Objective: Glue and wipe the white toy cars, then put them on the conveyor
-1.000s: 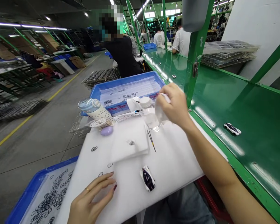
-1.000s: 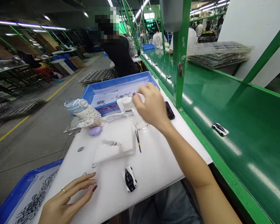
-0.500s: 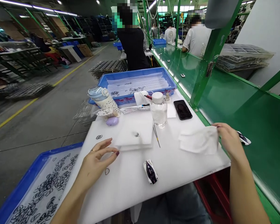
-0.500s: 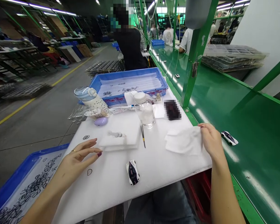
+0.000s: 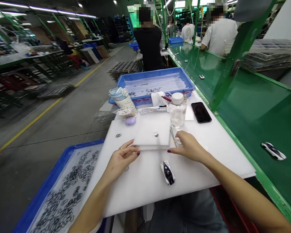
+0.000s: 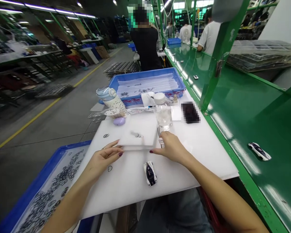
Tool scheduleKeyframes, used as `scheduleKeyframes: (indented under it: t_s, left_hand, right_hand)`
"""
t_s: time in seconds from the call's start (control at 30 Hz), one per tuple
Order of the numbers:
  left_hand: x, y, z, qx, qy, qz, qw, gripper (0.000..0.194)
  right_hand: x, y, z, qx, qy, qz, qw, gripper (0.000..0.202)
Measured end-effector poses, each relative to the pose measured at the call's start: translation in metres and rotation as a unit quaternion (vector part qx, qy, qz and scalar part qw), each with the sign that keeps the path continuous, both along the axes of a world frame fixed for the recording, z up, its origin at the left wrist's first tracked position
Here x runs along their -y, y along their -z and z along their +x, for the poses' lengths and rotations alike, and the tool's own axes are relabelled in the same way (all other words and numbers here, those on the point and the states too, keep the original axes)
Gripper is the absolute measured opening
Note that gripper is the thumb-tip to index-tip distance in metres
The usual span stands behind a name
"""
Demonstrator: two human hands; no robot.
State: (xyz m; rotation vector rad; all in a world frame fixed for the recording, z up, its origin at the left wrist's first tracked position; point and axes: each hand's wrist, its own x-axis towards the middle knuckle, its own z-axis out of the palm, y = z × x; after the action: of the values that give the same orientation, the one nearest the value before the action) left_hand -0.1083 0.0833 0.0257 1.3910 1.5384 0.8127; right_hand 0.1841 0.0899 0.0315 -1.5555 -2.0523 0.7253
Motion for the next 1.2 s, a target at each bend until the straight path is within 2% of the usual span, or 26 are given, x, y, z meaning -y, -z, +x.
scheduleKeyframes:
  t_s: [0.1,0.4,0.57,0.77,0.9,1.0,1.07,1.13,1.2]
  left_hand:
    - [0.000,0.002,0.002,0.033,-0.008,-0.008,0.999,0.052]
    - [0.011,0.001,0.000,0.006,-0.006,0.003,1.000,0.047]
    - [0.017,0.002,-0.002,-0.022,-0.019,0.013,0.999,0.048]
    - [0.025,0.010,-0.003,0.004,-0.028,-0.042,0.999,0.050]
    - [0.027,0.011,0.001,0.004,-0.029,-0.043,0.999,0.048]
    - [0.032,0.007,0.001,0.012,-0.048,-0.042,0.998,0.049]
    - [0.040,0.006,-0.005,0.008,-0.070,-0.025,0.997,0.048]
    - [0.054,0.009,-0.017,-0.014,-0.094,-0.003,0.995,0.045]
    - [0.069,0.019,-0.034,-0.039,-0.123,0.004,0.992,0.044]
  right_hand:
    - [-0.004,0.010,-0.010,0.047,-0.018,0.037,0.998,0.046]
    - [-0.005,0.021,-0.022,0.087,-0.024,0.056,0.994,0.029]
    - [-0.005,0.023,-0.020,0.081,-0.033,0.059,0.994,0.028]
    - [-0.003,0.024,-0.018,0.058,-0.039,0.058,0.996,0.029]
    - [-0.005,0.026,-0.019,0.038,-0.036,0.063,0.997,0.029]
    - [-0.003,0.017,-0.016,0.020,-0.030,0.071,0.997,0.026]
    - [0.007,0.002,-0.004,-0.020,-0.018,0.081,0.996,0.017]
    - [0.027,-0.016,0.024,-0.102,0.017,0.086,0.991,0.011]
    - [0.056,-0.030,0.069,-0.171,0.099,0.078,0.977,0.021]
